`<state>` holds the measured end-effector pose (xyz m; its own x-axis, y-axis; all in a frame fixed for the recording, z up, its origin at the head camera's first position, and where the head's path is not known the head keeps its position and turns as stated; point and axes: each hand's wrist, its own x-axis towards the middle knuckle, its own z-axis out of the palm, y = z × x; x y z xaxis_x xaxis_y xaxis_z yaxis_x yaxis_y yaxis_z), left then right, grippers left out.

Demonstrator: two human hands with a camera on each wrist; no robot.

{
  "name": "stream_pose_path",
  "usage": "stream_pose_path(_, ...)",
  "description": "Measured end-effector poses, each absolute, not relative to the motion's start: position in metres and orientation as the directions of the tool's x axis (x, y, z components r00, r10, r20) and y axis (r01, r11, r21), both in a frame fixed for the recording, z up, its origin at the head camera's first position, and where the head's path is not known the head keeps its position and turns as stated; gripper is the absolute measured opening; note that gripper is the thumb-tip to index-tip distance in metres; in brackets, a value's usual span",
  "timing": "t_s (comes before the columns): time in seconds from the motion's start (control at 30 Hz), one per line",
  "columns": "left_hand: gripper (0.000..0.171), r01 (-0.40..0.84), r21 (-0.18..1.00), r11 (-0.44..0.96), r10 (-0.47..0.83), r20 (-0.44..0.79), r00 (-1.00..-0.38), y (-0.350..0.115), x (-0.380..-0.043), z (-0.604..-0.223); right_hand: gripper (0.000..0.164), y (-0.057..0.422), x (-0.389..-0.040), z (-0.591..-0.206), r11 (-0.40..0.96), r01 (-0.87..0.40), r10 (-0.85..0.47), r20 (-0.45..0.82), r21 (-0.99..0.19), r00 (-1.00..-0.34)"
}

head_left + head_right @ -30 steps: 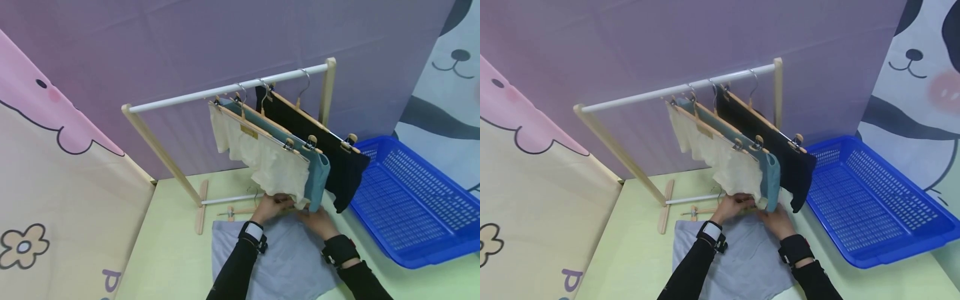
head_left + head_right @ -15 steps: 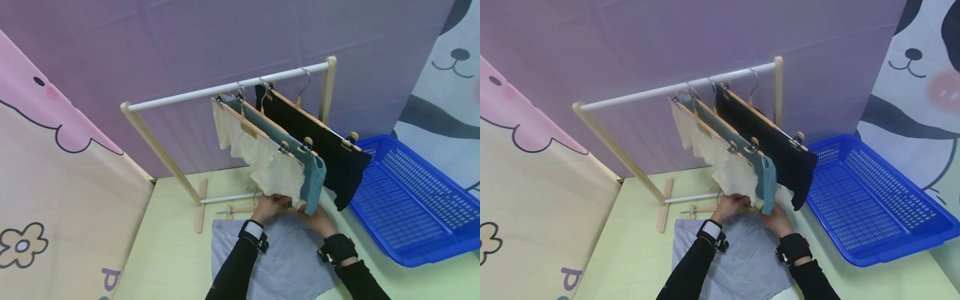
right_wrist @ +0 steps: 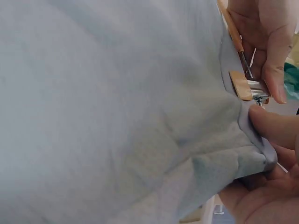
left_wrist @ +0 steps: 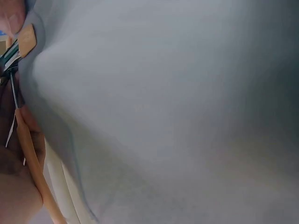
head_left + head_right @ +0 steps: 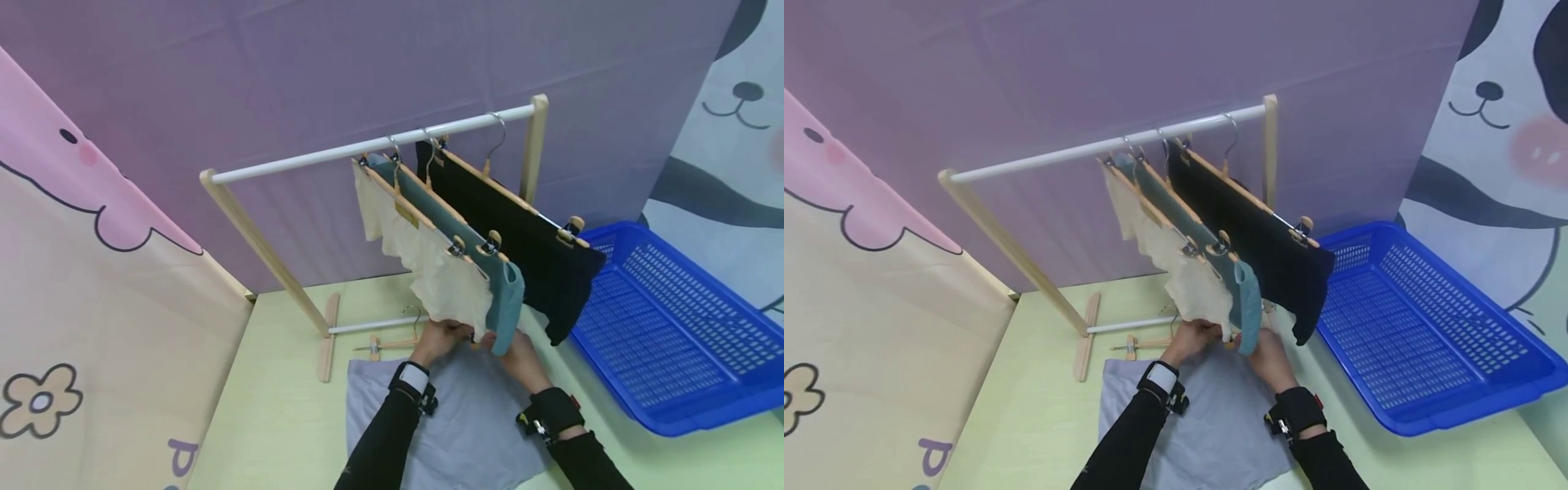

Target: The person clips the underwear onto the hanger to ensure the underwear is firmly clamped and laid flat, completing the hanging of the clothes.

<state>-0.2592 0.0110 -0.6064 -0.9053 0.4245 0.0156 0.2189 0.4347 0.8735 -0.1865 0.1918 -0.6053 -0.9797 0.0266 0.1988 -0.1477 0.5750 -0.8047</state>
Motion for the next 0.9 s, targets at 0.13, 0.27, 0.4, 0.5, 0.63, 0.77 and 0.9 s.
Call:
stream_pose_path(0.13, 0.02, 0.254, 0.858, 0.447, 0.425, 0.046, -0.904, 0.012, -0.2597, -0.6068, 0.012, 0.1946, -0.1883, -0.6077, 0.548, -0.085, 0.062, 0.142, -0.832, -0.988)
stream_pose_path(0.27, 0.016, 0.281, 0.847, 0.451, 0.424, 0.074, -0.902, 0.0113, -0.2604, -0.6049, 0.024, 0.1954, -0.1876, -0.6048, 0.46, -0.002, 0.1, 0.054, -0.888, -0.994)
stream_pose_path(0.4, 0.017, 0.292, 0.84, 0.457, 0.436, 0.075, -0.897, 0.0085, -0.2604, -0.6019, 0.024, 0.1938, -0.1878, -0.6042, 0.455, 0.024, 0.134, 0.042, -0.89, -0.99)
stream_pose_path(0.5, 0.017, 0.275, 0.854, 0.442, 0.45, 0.054, -0.891, 0.0056, -0.2599, -0.5997, 0.018, 0.1917, -0.1898, -0.6059, 0.473, 0.049, 0.171, 0.037, -0.88, -0.985)
stream_pose_path(0.63, 0.017, 0.239, 0.875, 0.421, 0.472, 0.014, -0.882, 0.0028, -0.2594, -0.5984, 0.011, 0.1908, -0.1905, -0.6076, 0.461, 0.064, 0.192, 0.029, -0.885, -0.981)
stream_pose_path(0.77, 0.018, 0.241, 0.846, 0.475, 0.492, -0.028, -0.87, 0.0028, -0.26, -0.5979, 0.013, 0.1927, -0.1883, -0.6101, 0.437, 0.013, 0.17, 0.068, -0.899, -0.983)
stream_pose_path(0.9, 0.021, 0.25, 0.811, 0.53, 0.488, -0.05, -0.871, 0.0032, -0.26, -0.5998, 0.013, 0.1951, -0.1873, -0.611, 0.448, 0.0, 0.153, 0.076, -0.894, -0.985)
